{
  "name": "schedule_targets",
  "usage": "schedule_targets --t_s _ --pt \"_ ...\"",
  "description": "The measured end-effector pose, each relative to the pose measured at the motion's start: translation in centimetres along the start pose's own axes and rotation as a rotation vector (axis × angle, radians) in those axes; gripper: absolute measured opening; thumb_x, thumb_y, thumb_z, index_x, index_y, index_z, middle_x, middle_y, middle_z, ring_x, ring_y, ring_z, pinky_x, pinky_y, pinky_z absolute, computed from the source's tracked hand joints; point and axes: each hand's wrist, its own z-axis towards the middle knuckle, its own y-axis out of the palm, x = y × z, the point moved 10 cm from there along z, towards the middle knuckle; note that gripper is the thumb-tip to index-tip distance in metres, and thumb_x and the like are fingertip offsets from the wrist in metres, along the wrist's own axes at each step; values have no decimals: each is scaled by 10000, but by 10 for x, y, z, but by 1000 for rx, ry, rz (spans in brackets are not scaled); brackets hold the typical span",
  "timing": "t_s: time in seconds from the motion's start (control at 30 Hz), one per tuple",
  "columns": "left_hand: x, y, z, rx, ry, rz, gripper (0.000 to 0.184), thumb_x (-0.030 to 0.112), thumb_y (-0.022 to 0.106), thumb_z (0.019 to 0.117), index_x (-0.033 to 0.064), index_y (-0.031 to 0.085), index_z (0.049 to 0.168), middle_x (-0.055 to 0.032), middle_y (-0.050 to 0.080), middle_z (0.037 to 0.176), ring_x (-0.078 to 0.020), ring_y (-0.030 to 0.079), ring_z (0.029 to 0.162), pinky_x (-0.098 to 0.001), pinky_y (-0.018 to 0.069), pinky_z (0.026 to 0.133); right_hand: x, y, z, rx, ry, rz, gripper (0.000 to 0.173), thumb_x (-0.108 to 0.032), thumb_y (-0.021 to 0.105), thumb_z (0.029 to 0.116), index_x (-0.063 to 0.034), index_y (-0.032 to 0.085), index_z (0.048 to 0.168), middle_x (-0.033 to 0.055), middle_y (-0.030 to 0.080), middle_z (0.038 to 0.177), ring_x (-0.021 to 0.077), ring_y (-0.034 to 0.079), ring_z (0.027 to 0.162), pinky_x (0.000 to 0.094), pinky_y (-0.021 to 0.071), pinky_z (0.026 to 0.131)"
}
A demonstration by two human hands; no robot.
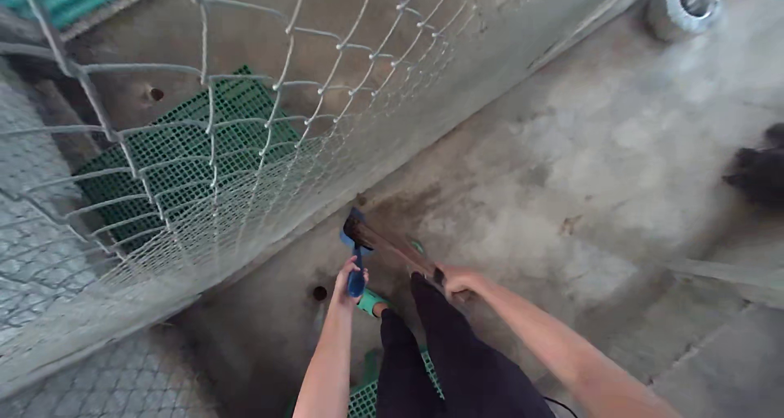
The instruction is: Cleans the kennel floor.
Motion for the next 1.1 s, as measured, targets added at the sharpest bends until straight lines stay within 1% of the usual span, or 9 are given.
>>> schedule_targets --t_s 0.17,0.3,0.4,0.5,0.6,0.7,0.83,0.97,1.1 --pt "17 -16 -9 -69 3 -315 243 121 307 1019 74 512 1140 -86 651 787 -135 654 541 -228 562 470 1 -64 16 213 54 215 1059 -79 775 831 -126 103 1649 287 572 1371 427 617 1195 589 504 986" --pt "45 -20 -7 -53 65 -376 242 128 313 1011 82 550 1001 -72 667 720 -144 663 547 -246 581 513 -83 -28 77 194 -3 359 1096 -125 837 777 -63 144 1625 277 549 1420 407 583 1275 578 484 1048" --pt "55 -13 1 17 65 -243 213 104 324 1014 79 501 1131 -56 625 732 -127 636 546 -245 571 511 -142 31 92 45 -19 166 1168 -122 796 808 -73 -25 1638 285 557 1401 405 597 1267 565 498 1035" --pt "55 -14 4 69 48 -123 229 68 347 1003 58 488 1184 -56 609 759 -110 618 536 -232 557 486 -147 60 82 -22 0 -125 1118 -138 746 854 -50 -50 1634 279 589 1352 406 613 1245 562 511 1010" --pt "54 -14 3 47 16 -97 223 76 348 1018 67 475 1201 -65 600 772 -108 610 530 -220 539 462 -123 35 45 7 0 -263 1059 -126 738 855 -93 39 1649 310 597 1324 472 615 1204 638 511 965" --pt "51 -14 3 14 13 -84 247 60 346 1007 75 473 1218 -62 600 784 -105 608 534 -216 531 455 -101 -10 5 50 11 -231 994 -115 738 860 -156 132 1647 291 635 1251 459 660 1093 646 532 892" --pt "47 -16 0 19 -5 -99 265 65 351 1020 78 467 1258 -73 601 824 -105 610 551 -216 531 463 -110 -30 12 119 59 -135 1066 -164 746 865 -107 28 1650 277 608 1320 428 633 1189 596 519 972" --pt "42 -20 -4 28 2 -77 344 33 362 994 63 435 1330 -86 588 850 -111 603 555 -220 533 470 -143 41 65 -13 6 -135 1053 -171 766 851 16 67 1618 300 568 1375 417 597 1254 580 491 1024" --pt "28 -52 -13 -68 0 -130 354 44 314 992 96 447 1316 -90 635 880 -129 639 572 -229 550 479 -143 80 50 -101 -40 -170 1073 -164 786 852 -41 66 1638 308 548 1404 448 575 1278 620 469 1038"
